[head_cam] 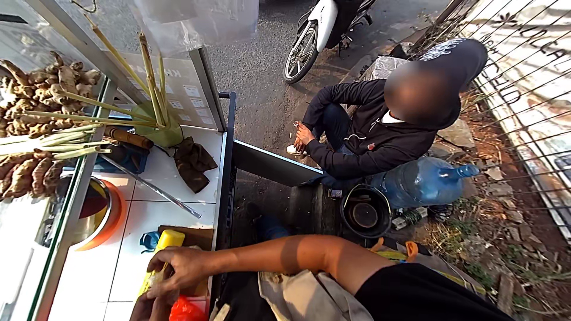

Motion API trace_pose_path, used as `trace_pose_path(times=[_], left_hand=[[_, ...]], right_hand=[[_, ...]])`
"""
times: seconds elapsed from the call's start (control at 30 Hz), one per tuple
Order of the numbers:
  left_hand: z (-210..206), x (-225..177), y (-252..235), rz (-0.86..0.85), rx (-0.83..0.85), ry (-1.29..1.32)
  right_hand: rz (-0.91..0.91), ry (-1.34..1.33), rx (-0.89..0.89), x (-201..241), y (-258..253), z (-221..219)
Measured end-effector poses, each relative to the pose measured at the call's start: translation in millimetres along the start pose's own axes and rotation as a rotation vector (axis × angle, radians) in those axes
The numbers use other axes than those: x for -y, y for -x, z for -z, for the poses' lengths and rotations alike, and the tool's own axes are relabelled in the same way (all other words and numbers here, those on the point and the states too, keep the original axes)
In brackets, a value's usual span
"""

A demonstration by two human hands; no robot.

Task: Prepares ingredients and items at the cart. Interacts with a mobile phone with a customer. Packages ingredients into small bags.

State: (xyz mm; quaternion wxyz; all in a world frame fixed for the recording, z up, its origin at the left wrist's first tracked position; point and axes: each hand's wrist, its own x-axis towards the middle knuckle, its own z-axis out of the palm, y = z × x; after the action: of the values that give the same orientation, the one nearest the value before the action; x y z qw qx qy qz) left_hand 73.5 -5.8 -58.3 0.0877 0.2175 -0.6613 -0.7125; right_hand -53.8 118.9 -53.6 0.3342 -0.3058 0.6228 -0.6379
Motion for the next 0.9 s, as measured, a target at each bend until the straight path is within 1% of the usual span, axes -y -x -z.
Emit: trace_pose_path(times=[0.07,0.17,0.23,0.33,0.43,0.47,0.53,0.57,0.63,0.73,0.83,0.9], left_hand=[[-4.1,-0.2,1.6,0.060,-0.010,0.090],[-9.0,-2.0,2.8,0.125,-0.053,0.130],[-11.1,-2.4,2.4,0.122,-0.103,0.147],[-11.3,-5.7,-0.9,0.075,-0.230,0.153],[-6.3,-8.5,-5.2,0.079,-0.352,0.198],[-4.0,-8.5,-5.9,0.093,-0.355,0.212],[-1.2,-4.7,-6.6,0.091,-0.292,0.216],[-2.3,-2.1,-6.8,0.075,-0.239,0.210],[-9.1,1.1,-7.7,0.042,-0.174,0.209],[-19.0,-0.1,-9.2,0.019,-0.140,0.209],[-14.9,1.0,-11.1,-0.016,-0.200,0.194],[-8.1,1.2,-10.1,-0.027,-0.294,0.161]], right_hand=[[-0.021,-0.007,0.024,-1.7,0.0,-1.4],[-0.027,-0.027,0.035,-2.4,-2.6,-2.8],[-0.014,-0.007,0.022,0.3,-3.2,-0.7],[0.008,0.048,0.025,8.0,-4.1,5.0],[0.096,0.111,0.007,14.4,-5.6,10.7],[0.129,0.135,-0.015,15.9,-6.6,12.5],[0.157,0.185,-0.039,17.5,-7.7,18.5],[0.147,0.208,-0.039,16.6,-7.9,21.1],[0.040,0.242,0.016,18.4,-6.5,23.9],[-0.120,0.209,0.141,18.5,-2.8,21.1],[-0.188,0.252,0.156,15.6,-4.1,17.9],[-0.168,0.307,0.104,16.7,-3.9,20.8]])
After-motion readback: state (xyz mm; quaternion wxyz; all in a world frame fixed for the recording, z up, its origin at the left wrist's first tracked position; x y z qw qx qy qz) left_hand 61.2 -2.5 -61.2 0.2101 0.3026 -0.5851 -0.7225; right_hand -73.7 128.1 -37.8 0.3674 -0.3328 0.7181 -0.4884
